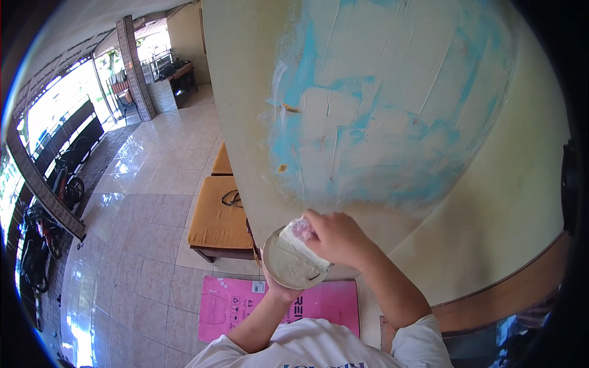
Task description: The person applies plaster from a tub onto a wall surface using a putty knife.
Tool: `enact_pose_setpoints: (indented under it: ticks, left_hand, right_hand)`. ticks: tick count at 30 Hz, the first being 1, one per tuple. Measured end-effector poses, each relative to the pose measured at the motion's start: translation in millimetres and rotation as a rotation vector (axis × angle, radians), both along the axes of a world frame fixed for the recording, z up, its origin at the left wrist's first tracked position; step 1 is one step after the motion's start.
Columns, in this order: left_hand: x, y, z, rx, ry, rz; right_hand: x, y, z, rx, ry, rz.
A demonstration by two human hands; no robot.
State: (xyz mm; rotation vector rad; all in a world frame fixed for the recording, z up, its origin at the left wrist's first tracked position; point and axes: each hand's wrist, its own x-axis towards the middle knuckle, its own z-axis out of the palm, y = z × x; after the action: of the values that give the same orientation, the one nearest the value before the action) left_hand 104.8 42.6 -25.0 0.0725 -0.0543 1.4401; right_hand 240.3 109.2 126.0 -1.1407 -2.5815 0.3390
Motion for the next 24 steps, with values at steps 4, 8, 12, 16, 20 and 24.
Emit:
enact_pose_setpoints:
  ticks: [4,8,12,16,20,24]
  left_hand:
    - [-2.0,2.7,8.3,0.014,-0.123,-0.054]
    - [4.9,4.3,10.3,0.109,-0.212,-0.115]
    - [13.6,-2.4,17.9,0.065,-0.071,-0.096]
    - [18.3,0.5,11.5,0.083,-0.231,-0.149]
    - [22.0,-2.1,19.1,0.014,0.016,-0.061]
    - [19.3,2.2,7.7,0.064,-0.134,-0.131]
  right_hand:
    - [2.2,-2.5,7.0,0.011,0.111,-0.038]
    - [5.7,-2.5,-2.2,0.003,0.031,-0.034]
    - [12.4,-5.4,19.4,0.028,0.182,-0.006]
    - [2.9,-3.1,-7.1,-0.043,-0.009,-0.016]
    - [14.3,1.7,-2.3,-0.021,0.041,0.025]
    - [13.2,5.6,-7.8,-0.038,0.089,-0.031]
